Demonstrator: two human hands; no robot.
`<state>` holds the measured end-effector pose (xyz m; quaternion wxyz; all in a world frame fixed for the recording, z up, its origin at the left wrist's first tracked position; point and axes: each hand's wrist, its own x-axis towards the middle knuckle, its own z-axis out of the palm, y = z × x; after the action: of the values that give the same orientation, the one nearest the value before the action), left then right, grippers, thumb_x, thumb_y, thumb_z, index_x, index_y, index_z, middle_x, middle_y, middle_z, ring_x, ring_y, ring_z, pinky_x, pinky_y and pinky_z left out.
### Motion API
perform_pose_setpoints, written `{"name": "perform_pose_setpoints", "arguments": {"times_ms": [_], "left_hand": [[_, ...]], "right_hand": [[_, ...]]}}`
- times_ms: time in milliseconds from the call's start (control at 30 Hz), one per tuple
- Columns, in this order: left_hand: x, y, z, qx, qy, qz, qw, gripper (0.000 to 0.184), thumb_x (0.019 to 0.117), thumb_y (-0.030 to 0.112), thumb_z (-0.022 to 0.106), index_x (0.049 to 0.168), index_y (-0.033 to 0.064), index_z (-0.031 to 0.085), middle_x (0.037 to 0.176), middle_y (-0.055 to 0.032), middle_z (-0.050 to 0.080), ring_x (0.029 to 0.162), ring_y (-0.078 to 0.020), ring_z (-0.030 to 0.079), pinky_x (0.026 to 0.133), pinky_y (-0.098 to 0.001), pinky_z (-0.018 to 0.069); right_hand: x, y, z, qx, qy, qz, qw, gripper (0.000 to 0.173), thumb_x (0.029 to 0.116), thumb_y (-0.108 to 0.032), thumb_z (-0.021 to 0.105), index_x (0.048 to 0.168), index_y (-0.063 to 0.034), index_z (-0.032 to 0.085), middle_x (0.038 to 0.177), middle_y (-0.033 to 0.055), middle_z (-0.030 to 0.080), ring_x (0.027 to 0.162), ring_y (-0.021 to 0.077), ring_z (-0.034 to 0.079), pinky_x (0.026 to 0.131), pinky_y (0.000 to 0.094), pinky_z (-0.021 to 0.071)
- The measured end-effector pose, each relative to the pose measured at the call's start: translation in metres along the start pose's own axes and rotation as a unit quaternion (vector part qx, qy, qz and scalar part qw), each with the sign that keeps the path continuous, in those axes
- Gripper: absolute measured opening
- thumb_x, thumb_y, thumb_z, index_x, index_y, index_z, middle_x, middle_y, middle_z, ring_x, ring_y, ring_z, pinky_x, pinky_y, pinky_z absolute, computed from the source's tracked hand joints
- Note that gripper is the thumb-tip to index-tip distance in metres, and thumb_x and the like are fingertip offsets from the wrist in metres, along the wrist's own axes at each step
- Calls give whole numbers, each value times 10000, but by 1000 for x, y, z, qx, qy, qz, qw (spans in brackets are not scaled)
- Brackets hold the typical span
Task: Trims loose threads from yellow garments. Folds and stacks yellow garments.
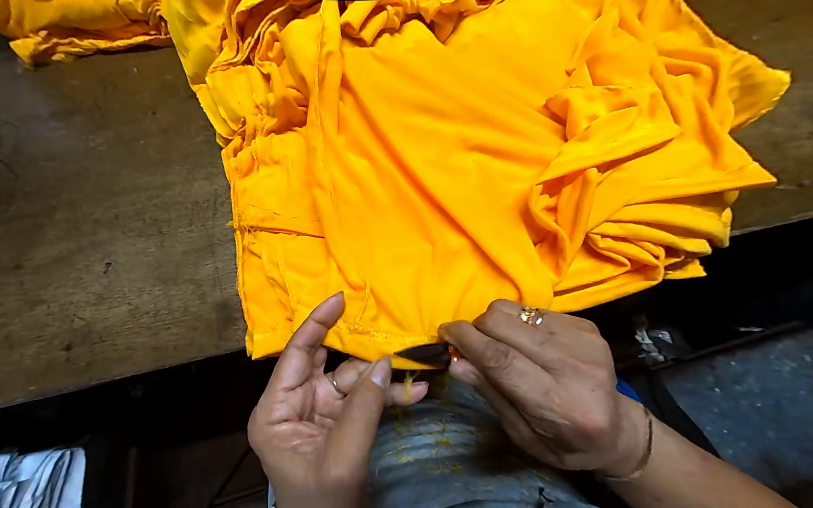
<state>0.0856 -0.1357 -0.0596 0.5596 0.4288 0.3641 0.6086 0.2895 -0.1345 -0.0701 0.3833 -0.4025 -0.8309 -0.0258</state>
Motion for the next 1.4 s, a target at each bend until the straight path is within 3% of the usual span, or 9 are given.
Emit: {"name": "perform_pose_setpoints", "arguments": {"times_ms": [167, 267, 400, 533, 700, 900, 1033, 1233, 1400], "left_hand": [[1, 3, -3, 1, -11, 11, 1000, 507, 933, -84, 572, 1434, -23, 522, 1234, -212, 668, 800, -265, 764, 690, -418, 676], [1, 3, -2, 18, -22, 22, 999, 508, 934, -82, 584, 1436, -26, 523, 1264, -216, 661, 872, -284, 763, 760, -427, 671], [7, 4, -5, 143, -31, 106, 984, 534, 864, -88, 692, 1382, 9, 609, 1216, -124, 723, 947, -220, 758, 836, -345, 651], [25, 7, -28, 386, -59, 234, 890, 208, 892, 120, 742, 1095, 127, 790, 916, 49, 632, 768, -33, 596, 648, -162, 518], [41, 24, -32, 332, -157, 235, 900, 100, 873, 191, 766, 812, 196, 688, 1279, 10, 638, 1175, -175, 610, 941, -302, 543], [47, 25, -22, 162, -159, 67, 972, 217, 934, 68, 699, 1132, 101, 616, 806, -24, 705, 664, -88, 673, 599, -200, 572], [47, 25, -21, 149, -154, 22, 977, 359, 952, 40, 659, 1293, 75, 553, 801, -51, 711, 656, -97, 671, 613, -207, 575], [44, 26, -19, 138, -147, 3, 980, 390, 968, 46, 614, 1351, 46, 537, 806, -59, 710, 667, -107, 679, 625, -231, 587], [42, 25, -27, 149, -142, -3, 979, 429, 971, 37, 595, 1397, 31, 536, 804, -68, 713, 674, -113, 681, 633, -236, 587]], "right_hand": [[-7, 7, -10, 105, -36, -7, 994, 418, 1110, -324, 375, 1090, -43, 684, 796, 19, 533, 695, 104, 513, 578, 232, 410], [-6, 5, -2, 77, -1, 46, 996, 470, 1028, -477, 562, 1162, -38, 666, 820, 10, 562, 705, 68, 532, 591, 196, 432], [4, 6, 7, 101, 31, 63, 992, 196, 939, -109, 589, 1038, -6, 723, 775, 31, 586, 687, 89, 546, 578, 213, 434], [16, 13, -8, 306, -12, 152, 940, 108, 973, -92, 606, 904, -46, 675, 773, -40, 594, 671, -12, 549, 568, 115, 460], [23, 18, -22, 427, -52, 265, 863, 171, 1002, -132, 602, 847, -85, 658, 596, -47, 500, 459, 4, 430, 388, 129, 341], [27, 15, -23, 435, -41, 333, 835, 185, 1012, -99, 565, 860, -76, 668, 586, -8, 498, 435, 40, 412, 366, 154, 319], [31, 12, -23, 348, -7, 263, 900, 325, 926, -193, 719, 1213, -43, 696, 714, -82, 537, 545, -14, 438, 449, 116, 362], [39, 13, -6, 330, 16, 139, 934, 39, 862, 17, 684, 832, -8, 686, 754, 2, 628, 673, 22, 583, 578, 146, 493], [28, 30, -23, 361, 125, 255, 888, 121, 1027, -95, 593, 921, -86, 650, 750, -51, 579, 607, 25, 522, 537, 180, 456]]}}
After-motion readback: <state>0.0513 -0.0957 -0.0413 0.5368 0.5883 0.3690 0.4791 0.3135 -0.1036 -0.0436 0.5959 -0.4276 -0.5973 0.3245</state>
